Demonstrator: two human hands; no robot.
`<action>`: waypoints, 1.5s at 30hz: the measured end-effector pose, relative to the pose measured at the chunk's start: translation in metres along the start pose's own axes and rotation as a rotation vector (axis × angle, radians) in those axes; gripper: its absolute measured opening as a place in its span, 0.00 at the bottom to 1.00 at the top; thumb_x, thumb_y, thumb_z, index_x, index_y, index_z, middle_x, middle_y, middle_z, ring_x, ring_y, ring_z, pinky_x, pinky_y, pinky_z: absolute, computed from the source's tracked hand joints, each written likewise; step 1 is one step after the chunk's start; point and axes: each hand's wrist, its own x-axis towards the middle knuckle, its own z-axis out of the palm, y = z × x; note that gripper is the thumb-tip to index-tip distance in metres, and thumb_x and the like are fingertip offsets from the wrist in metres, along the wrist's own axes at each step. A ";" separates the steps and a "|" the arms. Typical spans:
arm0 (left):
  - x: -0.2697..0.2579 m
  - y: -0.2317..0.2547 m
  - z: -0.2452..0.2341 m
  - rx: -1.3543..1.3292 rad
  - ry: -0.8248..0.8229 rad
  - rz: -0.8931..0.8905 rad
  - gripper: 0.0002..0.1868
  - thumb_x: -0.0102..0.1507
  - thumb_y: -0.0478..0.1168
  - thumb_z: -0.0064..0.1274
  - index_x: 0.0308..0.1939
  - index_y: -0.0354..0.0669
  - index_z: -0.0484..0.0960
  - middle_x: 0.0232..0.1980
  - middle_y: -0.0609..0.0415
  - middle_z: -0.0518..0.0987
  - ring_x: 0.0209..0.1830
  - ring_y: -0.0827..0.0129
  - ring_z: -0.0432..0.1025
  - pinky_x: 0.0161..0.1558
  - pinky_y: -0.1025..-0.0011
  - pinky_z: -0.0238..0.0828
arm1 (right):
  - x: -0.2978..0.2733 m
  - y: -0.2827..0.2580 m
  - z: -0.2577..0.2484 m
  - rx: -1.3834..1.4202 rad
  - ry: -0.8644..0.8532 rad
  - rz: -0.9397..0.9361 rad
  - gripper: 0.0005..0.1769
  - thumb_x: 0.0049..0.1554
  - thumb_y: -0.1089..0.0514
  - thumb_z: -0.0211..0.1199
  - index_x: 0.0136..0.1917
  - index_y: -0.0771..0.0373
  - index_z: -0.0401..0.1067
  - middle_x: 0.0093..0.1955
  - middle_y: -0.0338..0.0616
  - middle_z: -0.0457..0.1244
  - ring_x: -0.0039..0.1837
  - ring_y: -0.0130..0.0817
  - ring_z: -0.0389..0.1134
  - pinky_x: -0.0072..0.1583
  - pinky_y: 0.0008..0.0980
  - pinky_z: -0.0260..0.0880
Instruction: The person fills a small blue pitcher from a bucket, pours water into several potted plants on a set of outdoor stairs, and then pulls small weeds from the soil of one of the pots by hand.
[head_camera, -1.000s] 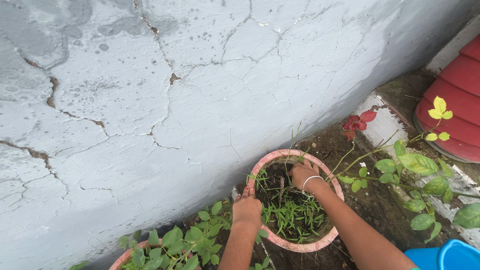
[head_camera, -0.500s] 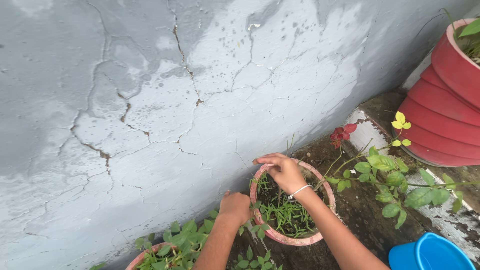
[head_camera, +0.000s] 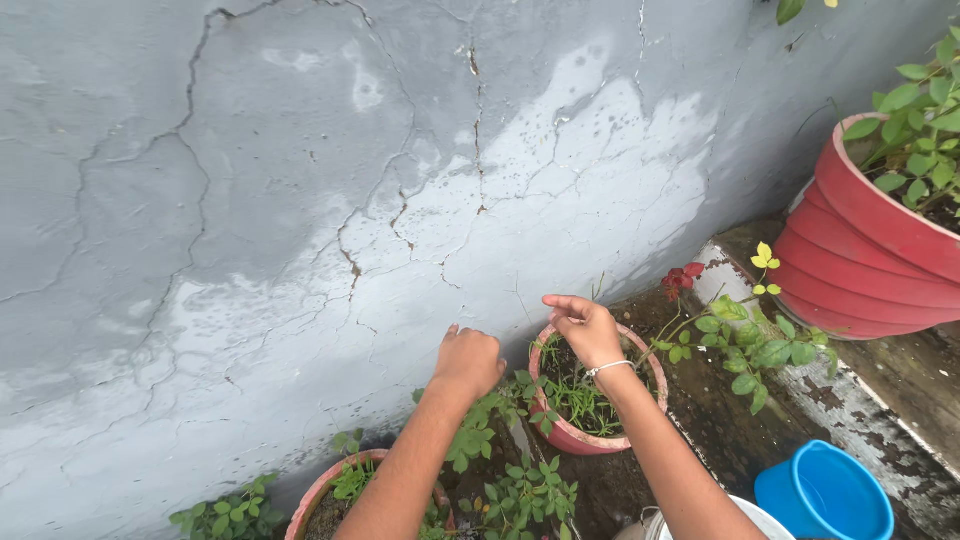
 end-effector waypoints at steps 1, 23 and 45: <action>-0.014 -0.001 -0.011 0.001 0.007 -0.002 0.16 0.63 0.50 0.57 0.44 0.42 0.87 0.49 0.43 0.83 0.59 0.53 0.74 0.74 0.51 0.55 | -0.015 -0.011 -0.004 -0.003 0.007 0.009 0.18 0.55 0.67 0.64 0.59 0.60 0.81 0.47 0.40 0.71 0.49 0.25 0.69 0.55 0.26 0.70; -0.134 -0.023 -0.104 -0.001 0.154 -0.005 0.32 0.63 0.52 0.57 0.70 0.51 0.71 0.74 0.48 0.65 0.77 0.56 0.56 0.77 0.46 0.42 | -0.144 -0.132 -0.014 -0.344 -0.091 -0.207 0.18 0.55 0.60 0.66 0.60 0.56 0.80 0.53 0.46 0.73 0.56 0.31 0.73 0.59 0.32 0.71; -0.301 -0.040 -0.137 0.084 0.162 -0.251 0.34 0.64 0.53 0.55 0.73 0.54 0.66 0.76 0.47 0.63 0.79 0.54 0.53 0.78 0.46 0.39 | -0.218 -0.183 0.036 -0.218 -0.277 -0.212 0.18 0.56 0.57 0.68 0.60 0.53 0.80 0.58 0.43 0.70 0.48 0.34 0.68 0.44 0.35 0.68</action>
